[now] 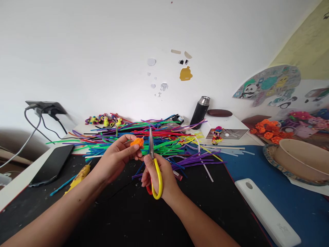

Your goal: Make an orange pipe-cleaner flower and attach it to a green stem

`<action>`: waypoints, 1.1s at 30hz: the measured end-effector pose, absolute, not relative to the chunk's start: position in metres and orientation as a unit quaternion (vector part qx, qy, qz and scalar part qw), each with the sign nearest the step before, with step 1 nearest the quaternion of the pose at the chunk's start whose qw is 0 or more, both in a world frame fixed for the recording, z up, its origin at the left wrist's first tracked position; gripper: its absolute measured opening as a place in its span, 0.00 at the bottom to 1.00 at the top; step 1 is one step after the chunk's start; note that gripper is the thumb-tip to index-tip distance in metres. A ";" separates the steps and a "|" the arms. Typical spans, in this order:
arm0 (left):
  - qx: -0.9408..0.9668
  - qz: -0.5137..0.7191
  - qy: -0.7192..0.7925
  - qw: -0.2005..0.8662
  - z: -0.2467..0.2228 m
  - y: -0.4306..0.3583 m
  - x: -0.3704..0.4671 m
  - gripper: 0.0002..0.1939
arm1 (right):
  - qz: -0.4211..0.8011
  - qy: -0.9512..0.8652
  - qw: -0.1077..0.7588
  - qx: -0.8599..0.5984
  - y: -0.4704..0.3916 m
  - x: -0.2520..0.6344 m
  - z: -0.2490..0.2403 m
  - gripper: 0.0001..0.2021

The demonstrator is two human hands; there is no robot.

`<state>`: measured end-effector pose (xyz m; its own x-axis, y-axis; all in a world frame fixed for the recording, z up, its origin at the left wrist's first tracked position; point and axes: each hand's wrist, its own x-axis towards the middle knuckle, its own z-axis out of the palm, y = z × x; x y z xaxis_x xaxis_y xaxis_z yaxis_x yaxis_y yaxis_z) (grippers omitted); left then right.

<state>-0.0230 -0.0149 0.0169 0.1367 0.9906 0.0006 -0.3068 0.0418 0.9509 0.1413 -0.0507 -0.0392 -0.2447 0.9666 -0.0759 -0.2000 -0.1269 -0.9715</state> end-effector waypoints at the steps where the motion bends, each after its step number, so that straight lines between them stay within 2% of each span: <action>1: 0.451 0.532 0.387 0.603 0.017 -0.015 -0.024 0.22 | 0.632 -0.476 0.461 -0.401 -0.051 0.141 -0.040 0.36; 10: 0.542 0.534 0.409 0.504 0.020 -0.013 -0.032 0.20 | 0.650 -0.516 0.437 -0.348 -0.052 0.142 -0.049 0.40; 18: 0.557 0.546 0.431 0.455 0.023 -0.014 -0.035 0.21 | 0.636 -0.530 0.424 -0.367 -0.052 0.143 -0.043 0.44; 24: 0.571 0.543 0.440 0.430 0.026 -0.016 -0.032 0.24 | 0.609 -0.550 0.414 -0.394 -0.054 0.145 -0.040 0.40; 29: 0.577 0.539 0.451 0.416 0.026 -0.017 -0.031 0.25 | 0.577 -0.587 0.379 -0.423 -0.059 0.149 -0.028 0.42; 33: 0.578 0.531 0.457 0.419 0.024 -0.018 -0.030 0.23 | 0.566 -0.596 0.381 -0.422 -0.059 0.149 -0.030 0.38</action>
<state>-0.0301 -0.0182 0.0245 0.0177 0.9729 0.2306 0.0832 -0.2313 0.9693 0.1486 -0.0593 -0.0304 -0.3528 0.9354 -0.0238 0.0722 0.0018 -0.9974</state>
